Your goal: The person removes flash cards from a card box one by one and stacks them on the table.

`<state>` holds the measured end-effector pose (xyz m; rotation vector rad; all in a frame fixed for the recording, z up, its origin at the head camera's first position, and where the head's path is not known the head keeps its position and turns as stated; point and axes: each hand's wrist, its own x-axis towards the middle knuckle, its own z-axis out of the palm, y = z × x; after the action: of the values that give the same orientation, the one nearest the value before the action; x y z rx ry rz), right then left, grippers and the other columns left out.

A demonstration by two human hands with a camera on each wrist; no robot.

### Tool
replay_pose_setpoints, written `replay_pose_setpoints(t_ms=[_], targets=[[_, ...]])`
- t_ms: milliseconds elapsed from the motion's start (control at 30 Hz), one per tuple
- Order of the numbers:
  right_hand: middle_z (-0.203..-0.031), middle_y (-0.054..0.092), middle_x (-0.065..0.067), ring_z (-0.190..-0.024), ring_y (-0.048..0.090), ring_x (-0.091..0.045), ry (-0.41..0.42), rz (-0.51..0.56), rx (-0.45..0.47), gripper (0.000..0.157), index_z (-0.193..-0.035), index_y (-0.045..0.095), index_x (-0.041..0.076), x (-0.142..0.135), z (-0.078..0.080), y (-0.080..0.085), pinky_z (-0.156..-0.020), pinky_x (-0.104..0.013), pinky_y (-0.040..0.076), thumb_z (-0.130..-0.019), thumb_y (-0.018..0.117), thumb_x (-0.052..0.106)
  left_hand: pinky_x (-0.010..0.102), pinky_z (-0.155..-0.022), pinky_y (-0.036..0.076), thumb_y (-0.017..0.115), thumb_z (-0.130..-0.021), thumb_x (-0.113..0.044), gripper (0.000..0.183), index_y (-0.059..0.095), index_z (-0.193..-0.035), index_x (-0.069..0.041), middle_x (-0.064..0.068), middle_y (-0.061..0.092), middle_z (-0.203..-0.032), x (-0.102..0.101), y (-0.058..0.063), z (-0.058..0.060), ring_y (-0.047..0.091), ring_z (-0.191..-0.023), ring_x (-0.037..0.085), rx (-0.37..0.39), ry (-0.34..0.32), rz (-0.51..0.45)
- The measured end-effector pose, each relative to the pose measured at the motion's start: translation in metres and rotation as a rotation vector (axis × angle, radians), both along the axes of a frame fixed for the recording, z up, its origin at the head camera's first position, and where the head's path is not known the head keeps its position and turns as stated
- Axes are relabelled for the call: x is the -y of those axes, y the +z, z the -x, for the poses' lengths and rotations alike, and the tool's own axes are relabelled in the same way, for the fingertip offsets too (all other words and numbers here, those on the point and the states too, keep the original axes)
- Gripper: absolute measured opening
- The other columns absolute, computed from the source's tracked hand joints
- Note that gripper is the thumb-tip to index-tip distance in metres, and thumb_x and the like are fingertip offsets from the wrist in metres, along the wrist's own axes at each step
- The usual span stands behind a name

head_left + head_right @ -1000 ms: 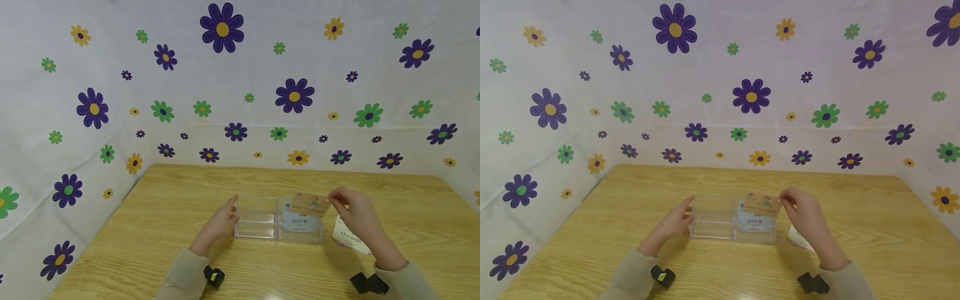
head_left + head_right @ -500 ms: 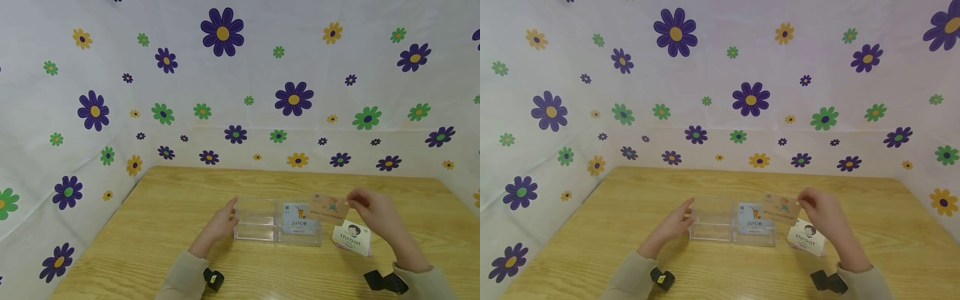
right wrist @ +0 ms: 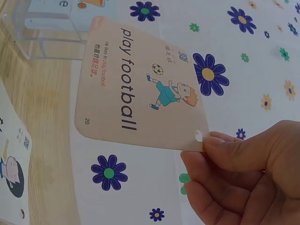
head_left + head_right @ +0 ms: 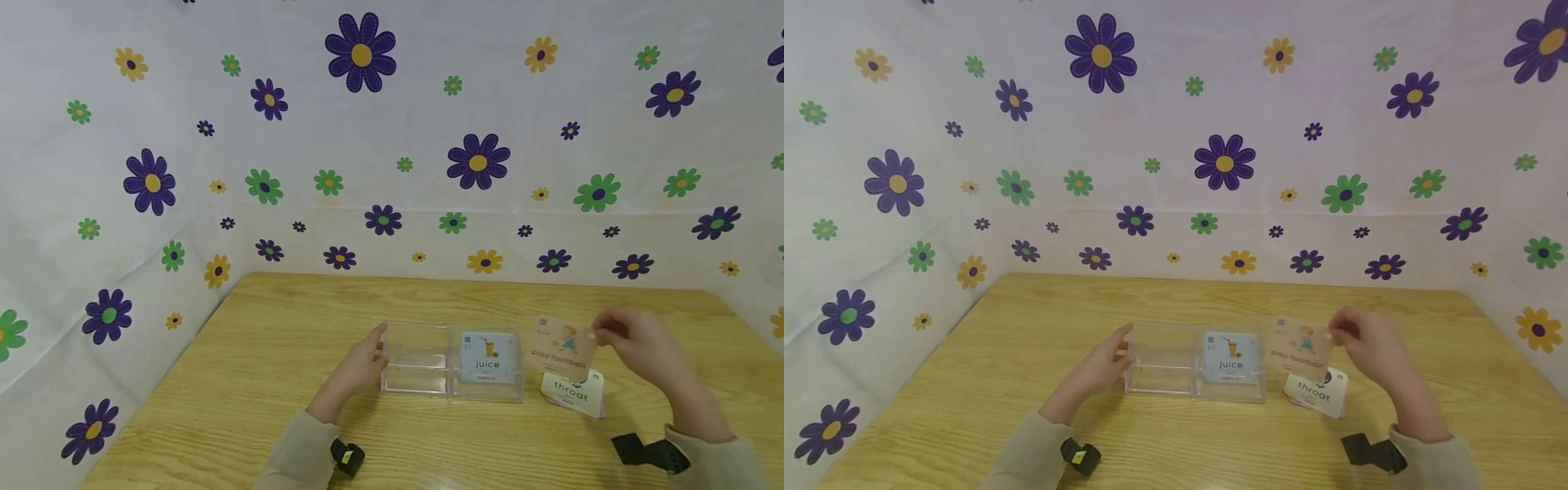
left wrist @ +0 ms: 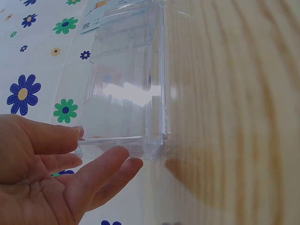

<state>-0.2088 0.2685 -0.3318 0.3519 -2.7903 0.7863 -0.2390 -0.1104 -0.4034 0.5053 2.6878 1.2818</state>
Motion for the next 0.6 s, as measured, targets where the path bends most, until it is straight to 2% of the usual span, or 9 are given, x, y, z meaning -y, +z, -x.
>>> replay_pose_setpoints(t_ms=[67, 233, 300, 400, 500, 600], targets=[[-0.074, 0.06, -0.007, -0.066, 0.055, -0.02, -0.006, 0.004, 0.024, 0.004, -0.083, 0.059, -0.003, -0.004, 0.001, -0.001, -0.056, -0.033, 0.044, -0.083, 0.055, -0.004, 0.025, -0.05, 0.042, 0.042, -0.089, 0.004, 0.055, 0.016, -0.137, 0.006, 0.036, 0.039, -0.121, 0.0, 0.0, 0.0, 0.055, -0.089, 0.034, -0.001, -0.001, -0.001], [-0.073, 0.058, -0.005, -0.065, 0.052, -0.019, -0.018, -0.002, 0.066, 0.005, -0.085, 0.059, -0.004, -0.013, 0.004, -0.003, -0.056, -0.032, 0.043, -0.084, 0.054, -0.002, 0.028, -0.052, 0.043, 0.043, -0.089, 0.004, 0.055, 0.017, -0.137, 0.006, 0.035, 0.041, -0.119, 0.0, -0.001, 0.0, 0.056, -0.077, 0.03, -0.005, 0.009, 0.008], [-0.072, 0.057, -0.005, -0.065, 0.051, -0.02, -0.02, -0.002, 0.075, 0.005, -0.084, 0.059, -0.004, -0.015, 0.006, -0.005, -0.055, -0.031, 0.043, -0.083, 0.054, -0.003, 0.027, -0.052, 0.043, 0.043, -0.089, 0.004, 0.055, 0.018, -0.137, 0.006, 0.035, 0.041, -0.119, 0.0, 0.0, 0.0, 0.056, -0.079, 0.029, -0.012, 0.008, 0.009], [-0.072, 0.057, -0.005, -0.065, 0.051, -0.021, -0.02, -0.003, 0.086, 0.004, -0.084, 0.059, -0.004, -0.017, 0.007, -0.008, -0.055, -0.032, 0.043, -0.082, 0.055, -0.004, 0.025, -0.048, 0.04, 0.043, -0.089, 0.004, 0.055, 0.018, -0.137, 0.006, 0.035, 0.041, -0.119, 0.0, 0.0, 0.001, 0.052, -0.061, 0.022, -0.013, 0.005, 0.007], [-0.073, 0.058, -0.005, -0.065, 0.053, -0.021, -0.015, -0.006, 0.103, 0.005, -0.084, 0.06, -0.004, -0.018, 0.009, -0.011, -0.055, -0.032, 0.044, -0.081, 0.056, -0.004, 0.024, -0.047, 0.039, 0.043, -0.089, 0.004, 0.055, 0.018, -0.137, 0.006, 0.035, 0.041, -0.119, 0.0, 0.0, 0.001, 0.047, -0.056, 0.015, -0.018, 0.0, 0.012], [-0.073, 0.058, -0.005, -0.065, 0.054, -0.022, -0.011, -0.01, 0.124, 0.005, -0.084, 0.06, -0.003, -0.019, 0.011, -0.013, -0.055, -0.032, 0.044, -0.081, 0.055, -0.004, 0.024, -0.048, 0.039, 0.043, -0.089, 0.004, 0.055, 0.018, -0.137, 0.006, 0.035, 0.041, -0.119, -0.001, 0.0, 0.001, 0.05, -0.06, 0.016, -0.018, 0.0, 0.012]])
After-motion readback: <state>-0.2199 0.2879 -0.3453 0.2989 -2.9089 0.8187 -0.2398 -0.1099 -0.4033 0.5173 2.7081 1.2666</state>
